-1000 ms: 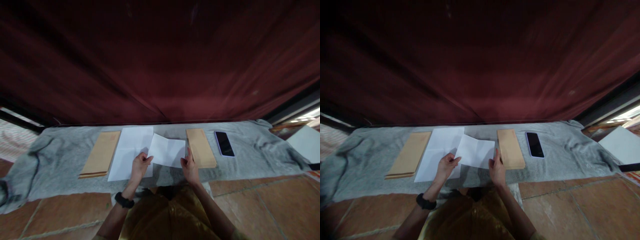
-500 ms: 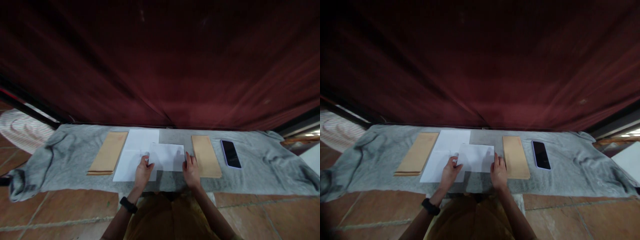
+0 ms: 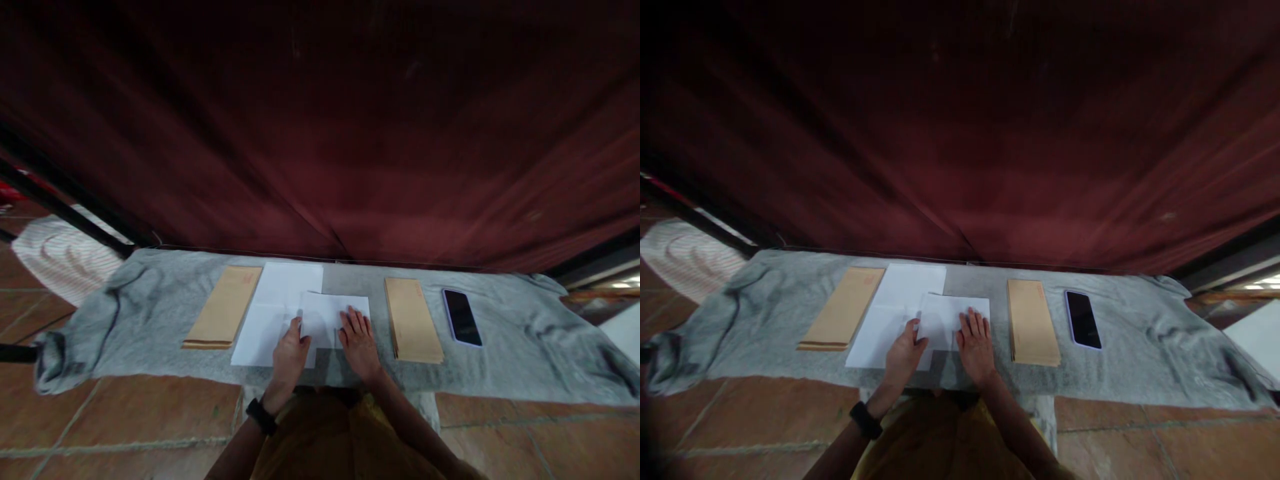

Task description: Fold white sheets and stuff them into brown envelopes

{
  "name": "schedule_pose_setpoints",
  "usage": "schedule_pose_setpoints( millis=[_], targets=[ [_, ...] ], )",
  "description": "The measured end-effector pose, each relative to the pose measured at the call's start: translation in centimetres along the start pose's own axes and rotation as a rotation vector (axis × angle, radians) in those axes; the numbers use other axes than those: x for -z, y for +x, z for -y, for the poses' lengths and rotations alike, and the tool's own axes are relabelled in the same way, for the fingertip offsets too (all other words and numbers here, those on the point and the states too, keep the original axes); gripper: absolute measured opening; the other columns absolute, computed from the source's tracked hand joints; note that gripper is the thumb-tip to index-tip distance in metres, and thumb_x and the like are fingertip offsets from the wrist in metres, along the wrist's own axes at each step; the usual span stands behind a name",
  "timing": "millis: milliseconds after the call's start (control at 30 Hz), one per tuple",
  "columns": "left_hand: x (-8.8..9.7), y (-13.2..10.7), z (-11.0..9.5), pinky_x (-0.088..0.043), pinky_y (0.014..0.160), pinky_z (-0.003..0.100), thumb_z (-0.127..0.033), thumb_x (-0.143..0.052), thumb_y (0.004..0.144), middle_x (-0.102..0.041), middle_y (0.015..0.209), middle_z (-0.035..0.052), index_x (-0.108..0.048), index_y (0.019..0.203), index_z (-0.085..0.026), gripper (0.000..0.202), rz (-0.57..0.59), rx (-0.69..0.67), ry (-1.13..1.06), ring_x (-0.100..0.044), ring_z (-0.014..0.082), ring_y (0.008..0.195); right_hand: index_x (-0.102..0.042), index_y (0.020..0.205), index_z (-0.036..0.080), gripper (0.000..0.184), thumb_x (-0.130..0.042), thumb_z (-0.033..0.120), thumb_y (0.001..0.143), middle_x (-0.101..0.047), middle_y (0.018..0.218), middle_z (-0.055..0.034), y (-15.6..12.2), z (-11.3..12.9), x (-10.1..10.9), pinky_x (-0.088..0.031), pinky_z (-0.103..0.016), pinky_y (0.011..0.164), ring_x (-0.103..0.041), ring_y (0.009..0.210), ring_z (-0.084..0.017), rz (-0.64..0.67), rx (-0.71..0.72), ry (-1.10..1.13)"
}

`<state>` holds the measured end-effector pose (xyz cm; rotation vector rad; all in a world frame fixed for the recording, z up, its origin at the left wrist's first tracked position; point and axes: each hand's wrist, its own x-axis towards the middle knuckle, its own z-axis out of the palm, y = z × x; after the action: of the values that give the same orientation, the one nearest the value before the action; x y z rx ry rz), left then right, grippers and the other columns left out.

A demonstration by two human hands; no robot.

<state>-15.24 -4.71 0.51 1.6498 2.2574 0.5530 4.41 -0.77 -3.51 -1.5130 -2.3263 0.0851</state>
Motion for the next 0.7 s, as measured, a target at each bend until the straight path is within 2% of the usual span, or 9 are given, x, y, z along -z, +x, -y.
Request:
schedule_pose_setpoints(
  millis=[67, 100, 167, 200, 233, 300, 467, 600, 700],
  targets=[
    [-0.1, -0.6, -1.0, -0.048, 0.097, 0.046, -0.017, -0.052, 0.091, -0.066, 0.122, 0.0181, -0.053, 0.133, -0.014, 0.042, -0.048, -0.049, 0.026, -0.064, 0.0325, 0.113, -0.048, 0.149, 0.019, 0.047, -0.041, 0.029, 0.104, -0.041, 0.158, -0.0123, -0.3, -0.1, -0.3, -0.030, -0.052, 0.118, -0.036, 0.147, -0.030, 0.002, -0.011, -0.017],
    [-0.4, -0.8, -1.6, -0.044, 0.106, 0.048, -0.016, -0.048, 0.093, -0.060, 0.134, 0.0195, -0.052, 0.136, -0.015, 0.043, -0.060, -0.082, 0.021, -0.057, 0.0335, 0.125, -0.047, 0.150, 0.019, 0.047, -0.041, 0.029, 0.104, -0.041, 0.158, -0.0123, -0.5, -0.1, -0.4, -0.029, -0.052, 0.118, -0.035, 0.147, -0.030, 0.004, -0.015, -0.022],
    [-1.5, -1.1, -2.9, -0.036, 0.117, 0.045, -0.017, -0.042, 0.096, -0.050, 0.149, 0.0143, -0.050, 0.141, -0.018, 0.046, -0.061, -0.201, 0.012, -0.044, 0.0291, 0.140, -0.045, 0.151, 0.020, 0.049, -0.042, 0.030, 0.103, -0.039, 0.159, -0.0118, -0.7, -0.1, -0.5, -0.028, -0.052, 0.119, -0.035, 0.147, -0.030, 0.007, -0.024, -0.029],
    [-2.2, -1.1, -3.5, -0.035, 0.119, 0.045, -0.017, -0.040, 0.097, -0.047, 0.153, 0.0129, -0.049, 0.143, -0.017, 0.046, -0.061, -0.318, 0.013, -0.040, 0.0276, 0.144, -0.045, 0.151, 0.020, 0.049, -0.042, 0.029, 0.103, -0.038, 0.160, -0.0114, -0.8, -0.1, -0.5, -0.027, -0.051, 0.119, -0.034, 0.147, -0.030, 0.013, -0.023, -0.033],
    [-3.0, -1.1, -4.0, -0.034, 0.120, 0.047, -0.019, -0.039, 0.099, -0.045, 0.155, 0.0119, -0.048, 0.144, -0.017, 0.047, -0.055, -0.424, 0.029, -0.036, 0.0273, 0.147, -0.044, 0.152, 0.020, 0.050, -0.042, 0.027, 0.102, -0.037, 0.161, -0.0112, -0.8, -0.1, -0.5, -0.026, -0.051, 0.120, -0.033, 0.148, -0.029, 0.022, -0.016, -0.038],
    [-4.5, -0.8, -4.6, -0.033, 0.120, 0.051, -0.023, -0.039, 0.100, -0.043, 0.157, 0.0112, -0.046, 0.147, -0.017, 0.048, -0.053, -0.518, 0.073, -0.032, 0.0285, 0.149, -0.042, 0.153, 0.019, 0.053, -0.042, 0.022, 0.100, -0.034, 0.162, -0.0109, -0.8, -0.2, -0.5, -0.025, -0.049, 0.120, -0.031, 0.149, -0.029, 0.039, -0.002, -0.053],
    [-6.3, -0.1, -3.8, -0.030, 0.121, 0.054, -0.034, -0.040, 0.102, -0.040, 0.160, 0.0103, -0.047, 0.148, -0.019, 0.049, -0.039, -0.468, 0.167, -0.029, 0.0300, 0.151, -0.039, 0.154, 0.021, 0.055, -0.040, 0.018, 0.099, -0.035, 0.162, -0.0099, -0.8, -0.2, -0.5, -0.024, -0.050, 0.120, -0.031, 0.149, -0.028, 0.032, 0.006, -0.060],
    [-6.3, -0.2, -3.3, -0.026, 0.123, 0.053, -0.032, -0.038, 0.102, -0.037, 0.161, 0.0071, -0.043, 0.151, -0.024, 0.050, -0.049, -0.448, 0.169, -0.026, 0.0272, 0.152, -0.041, 0.153, 0.020, 0.052, -0.038, 0.022, 0.102, -0.035, 0.161, -0.0108, -0.9, -0.3, -0.4, -0.024, -0.051, 0.120, -0.030, 0.149, -0.029, 0.031, 0.004, -0.028],
    [-6.3, -0.3, -3.3, -0.025, 0.123, 0.053, -0.026, -0.037, 0.101, -0.036, 0.162, 0.0072, -0.041, 0.152, -0.022, 0.052, -0.047, -0.442, 0.170, -0.025, 0.0267, 0.153, -0.046, 0.150, 0.018, 0.048, -0.035, 0.024, 0.103, -0.040, 0.159, -0.0118, -0.6, -0.4, -0.3, -0.026, -0.052, 0.120, -0.032, 0.149, -0.028, 0.039, -0.010, 0.024]
  ],
)
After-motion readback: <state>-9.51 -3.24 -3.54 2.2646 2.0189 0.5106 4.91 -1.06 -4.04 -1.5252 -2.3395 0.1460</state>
